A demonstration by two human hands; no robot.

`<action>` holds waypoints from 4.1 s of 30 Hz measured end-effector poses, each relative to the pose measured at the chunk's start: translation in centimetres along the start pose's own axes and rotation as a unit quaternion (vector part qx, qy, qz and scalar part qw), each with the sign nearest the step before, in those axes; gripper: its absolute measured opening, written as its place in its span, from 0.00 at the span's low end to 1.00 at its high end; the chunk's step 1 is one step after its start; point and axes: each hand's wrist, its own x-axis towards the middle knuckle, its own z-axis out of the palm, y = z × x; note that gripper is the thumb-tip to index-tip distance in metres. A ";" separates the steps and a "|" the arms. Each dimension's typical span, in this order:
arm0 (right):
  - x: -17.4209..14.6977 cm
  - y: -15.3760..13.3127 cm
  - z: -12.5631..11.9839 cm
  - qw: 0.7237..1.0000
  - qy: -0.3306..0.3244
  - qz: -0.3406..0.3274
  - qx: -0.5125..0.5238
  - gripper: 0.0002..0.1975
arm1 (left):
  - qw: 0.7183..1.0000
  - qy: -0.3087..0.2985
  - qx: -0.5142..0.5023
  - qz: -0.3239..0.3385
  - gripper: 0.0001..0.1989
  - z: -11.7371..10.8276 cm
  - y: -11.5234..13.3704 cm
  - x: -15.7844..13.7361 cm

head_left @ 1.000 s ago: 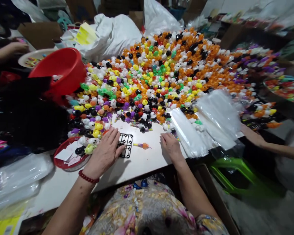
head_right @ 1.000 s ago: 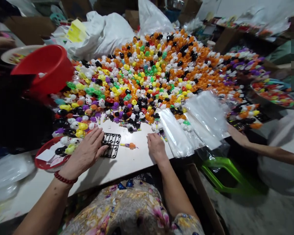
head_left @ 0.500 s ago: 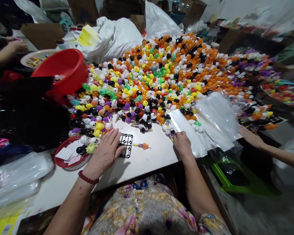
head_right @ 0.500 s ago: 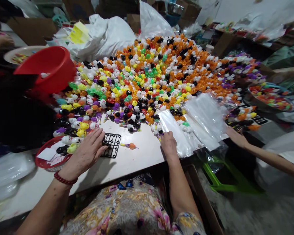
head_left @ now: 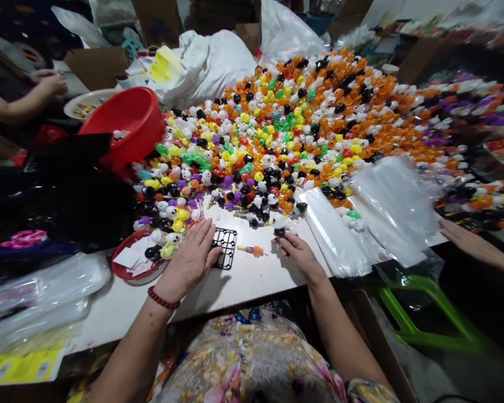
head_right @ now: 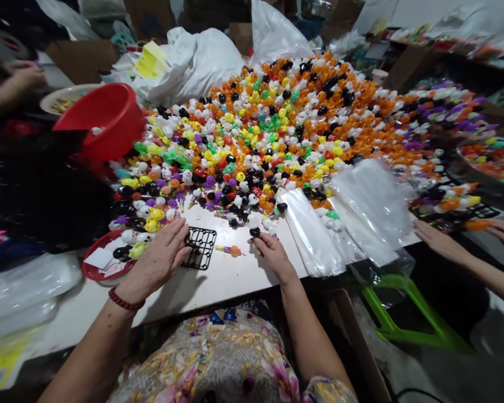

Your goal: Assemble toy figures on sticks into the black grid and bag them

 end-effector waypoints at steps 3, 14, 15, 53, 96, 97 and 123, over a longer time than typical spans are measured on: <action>0.3 -0.1 1.9 0.991 -0.074 0.044 0.099 0.22 | 1.000 -0.016 -0.003 -0.004 0.24 -0.3 0.0 0.0; 4.3 -0.6 8.7 0.991 -0.103 0.046 0.072 0.15 | 0.997 -0.062 -0.009 -0.034 0.24 -1.1 -0.3 0.5; 5.1 -0.6 9.6 0.991 -0.109 0.037 0.062 0.14 | 0.997 -0.065 -0.014 -0.037 0.24 -1.1 -0.3 0.4; 6.7 -0.8 9.9 0.940 -0.078 -0.228 -0.241 0.15 | 0.988 -0.103 -0.100 0.059 0.19 2.9 6.4 -6.0; 1.2 1.0 14.3 0.976 -0.078 -0.073 -0.189 0.01 | 0.979 -0.008 -0.118 -0.165 0.21 8.1 5.5 -7.5; 1.4 1.0 14.2 0.971 -0.080 -0.085 -0.208 0.00 | 0.979 -0.006 -0.117 -0.164 0.21 8.1 5.5 -7.4; 2.6 0.0 2.9 0.888 0.111 -0.121 -0.429 0.15 | 0.991 0.080 -0.063 -0.083 0.24 8.9 5.2 -7.6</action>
